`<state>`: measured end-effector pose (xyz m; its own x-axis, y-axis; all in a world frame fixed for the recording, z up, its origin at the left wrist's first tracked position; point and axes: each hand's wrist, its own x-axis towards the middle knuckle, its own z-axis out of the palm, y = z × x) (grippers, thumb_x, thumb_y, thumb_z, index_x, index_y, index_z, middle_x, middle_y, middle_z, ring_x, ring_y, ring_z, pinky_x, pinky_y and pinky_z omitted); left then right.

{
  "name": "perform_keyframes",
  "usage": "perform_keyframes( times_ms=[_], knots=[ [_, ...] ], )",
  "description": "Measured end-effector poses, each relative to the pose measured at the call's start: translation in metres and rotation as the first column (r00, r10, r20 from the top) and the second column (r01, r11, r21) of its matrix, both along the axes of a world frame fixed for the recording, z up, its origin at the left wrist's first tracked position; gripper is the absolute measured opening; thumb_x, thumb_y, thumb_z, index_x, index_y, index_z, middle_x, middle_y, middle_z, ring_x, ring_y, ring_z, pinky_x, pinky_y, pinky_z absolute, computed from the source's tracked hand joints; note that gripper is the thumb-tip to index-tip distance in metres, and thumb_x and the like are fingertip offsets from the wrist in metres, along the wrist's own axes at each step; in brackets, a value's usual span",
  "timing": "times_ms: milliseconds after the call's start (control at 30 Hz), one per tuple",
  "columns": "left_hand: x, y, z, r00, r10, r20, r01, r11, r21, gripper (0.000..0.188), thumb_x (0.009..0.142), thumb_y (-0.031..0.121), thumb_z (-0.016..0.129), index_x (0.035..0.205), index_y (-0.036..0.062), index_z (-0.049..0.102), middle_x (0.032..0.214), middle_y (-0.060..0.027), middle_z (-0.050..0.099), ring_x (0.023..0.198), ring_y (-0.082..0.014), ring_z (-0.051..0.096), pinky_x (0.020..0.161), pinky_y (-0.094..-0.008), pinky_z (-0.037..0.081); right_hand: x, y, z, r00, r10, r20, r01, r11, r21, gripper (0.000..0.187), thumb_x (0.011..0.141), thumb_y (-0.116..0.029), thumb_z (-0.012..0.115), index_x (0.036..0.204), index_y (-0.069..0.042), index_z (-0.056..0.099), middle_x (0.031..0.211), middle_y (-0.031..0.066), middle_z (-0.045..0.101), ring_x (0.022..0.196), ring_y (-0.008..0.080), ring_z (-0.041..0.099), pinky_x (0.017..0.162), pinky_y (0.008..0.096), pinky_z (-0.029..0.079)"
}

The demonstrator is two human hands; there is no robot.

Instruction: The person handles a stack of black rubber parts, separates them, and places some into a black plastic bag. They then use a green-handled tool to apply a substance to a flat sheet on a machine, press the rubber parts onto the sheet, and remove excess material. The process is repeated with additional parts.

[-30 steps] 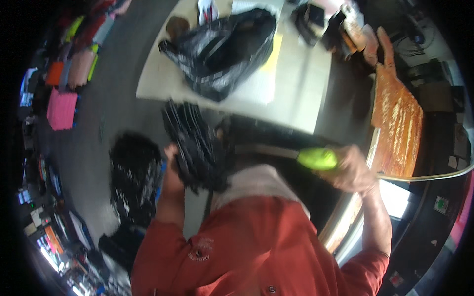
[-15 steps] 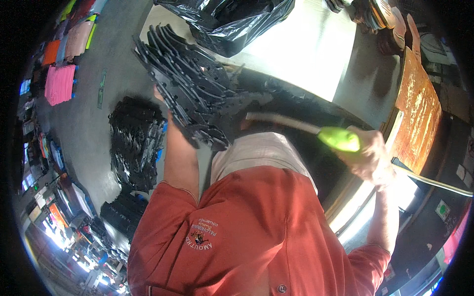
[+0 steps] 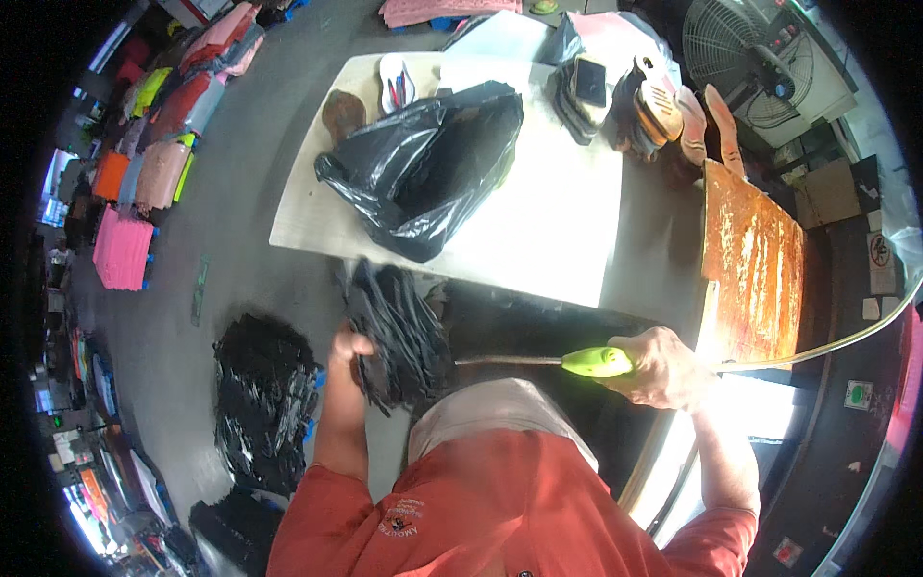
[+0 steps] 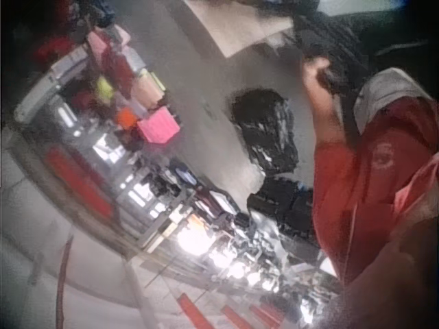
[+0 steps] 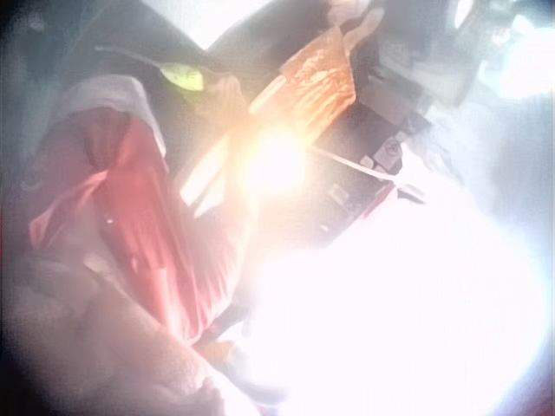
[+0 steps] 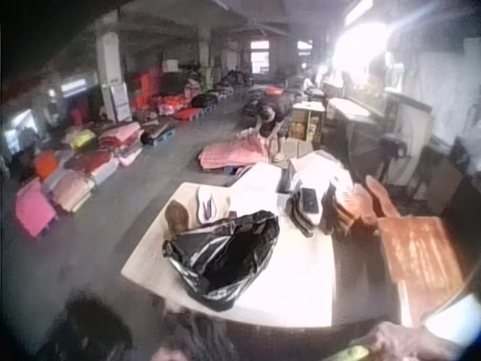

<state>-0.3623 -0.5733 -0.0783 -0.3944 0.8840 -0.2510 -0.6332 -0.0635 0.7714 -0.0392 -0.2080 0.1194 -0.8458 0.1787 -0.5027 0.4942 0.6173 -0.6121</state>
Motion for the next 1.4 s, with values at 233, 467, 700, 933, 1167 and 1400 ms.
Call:
perform_keyframes(
  times_ms=[233, 467, 700, 933, 1167, 1400],
  knots=[
    [0.046, 0.002, 0.045, 0.861, -0.506, -0.052, 0.436, 0.786, -0.437, 0.078, 0.066, 0.009, 0.094, 0.137, -0.0045, 0.063, 0.126, -0.0099, 0.073, 0.117, -0.0219, 0.067, 0.105, -0.0369, 0.052, -0.005, 0.018, 0.036, 0.995, -0.017, -0.097, 0.017, 1.000, -0.004, 0.037, 0.086, -0.018, 0.089, 0.119, -0.006, 0.080, 0.096, 0.0071, 0.082, 0.082, 0.0150, 0.075, 0.077, 0.0310, 0.059],
    [0.080, 0.016, 0.061, 0.547, -0.782, -0.299, 0.651, 0.622, -0.435, 0.072, 0.073, 0.016, 0.096, 0.136, 0.0021, 0.065, 0.121, -0.0080, 0.074, 0.112, -0.0174, 0.066, 0.099, -0.0341, 0.053, -0.018, 0.020, 0.055, 0.964, 0.262, 0.039, -0.264, 0.963, 0.048, 0.041, 0.088, -0.022, 0.087, 0.123, -0.006, 0.078, 0.099, 0.0115, 0.081, 0.082, 0.0244, 0.077, 0.076, 0.0363, 0.062],
    [0.093, 0.012, 0.092, 0.595, -0.780, -0.193, 0.704, 0.621, -0.344, 0.059, 0.073, 0.016, 0.095, 0.125, 0.0032, 0.069, 0.111, -0.0056, 0.077, 0.102, -0.0165, 0.070, 0.090, -0.0342, 0.057, -0.015, 0.004, 0.052, 0.959, 0.207, 0.194, -0.216, 0.976, 0.026, 0.033, 0.090, -0.024, 0.084, 0.118, -0.008, 0.079, 0.088, 0.0091, 0.080, 0.074, 0.0164, 0.075, 0.070, 0.0348, 0.060],
    [0.102, 0.021, 0.110, 0.388, -0.898, -0.206, 0.764, 0.438, -0.474, 0.062, 0.073, 0.018, 0.097, 0.127, 0.0037, 0.069, 0.113, -0.0058, 0.077, 0.100, -0.0146, 0.071, 0.090, -0.0322, 0.058, -0.009, 0.006, 0.043, 0.957, 0.284, 0.050, -0.286, 0.957, 0.048, 0.033, 0.091, -0.026, 0.084, 0.118, -0.007, 0.078, 0.075, 0.0070, 0.076, 0.068, 0.0171, 0.073, 0.064, 0.0314, 0.058],
    [0.114, 0.009, 0.129, 0.353, -0.839, -0.414, 0.640, 0.539, -0.547, 0.091, 0.071, 0.022, 0.099, 0.150, 0.0062, 0.055, 0.117, -0.0056, 0.076, 0.106, -0.0146, 0.069, 0.096, -0.0312, 0.056, 0.008, 0.005, 0.035, 0.982, 0.174, 0.071, -0.171, 0.984, -0.054, 0.036, 0.094, -0.026, 0.083, 0.127, -0.012, 0.077, 0.075, 0.0060, 0.076, 0.064, 0.0136, 0.071, 0.063, 0.0302, 0.058],
    [0.106, -0.019, 0.074, 0.472, -0.866, -0.166, 0.675, 0.476, -0.564, 0.092, 0.072, 0.023, 0.099, 0.150, 0.0055, 0.055, 0.122, -0.0056, 0.074, 0.111, -0.0146, 0.067, 0.099, -0.0313, 0.054, 0.020, 0.002, 0.039, 0.979, 0.141, 0.144, -0.134, 0.989, -0.058, 0.035, 0.095, -0.026, 0.081, 0.127, -0.013, 0.077, 0.074, 0.0058, 0.075, 0.067, 0.0144, 0.072, 0.066, 0.0309, 0.057]
  ],
)
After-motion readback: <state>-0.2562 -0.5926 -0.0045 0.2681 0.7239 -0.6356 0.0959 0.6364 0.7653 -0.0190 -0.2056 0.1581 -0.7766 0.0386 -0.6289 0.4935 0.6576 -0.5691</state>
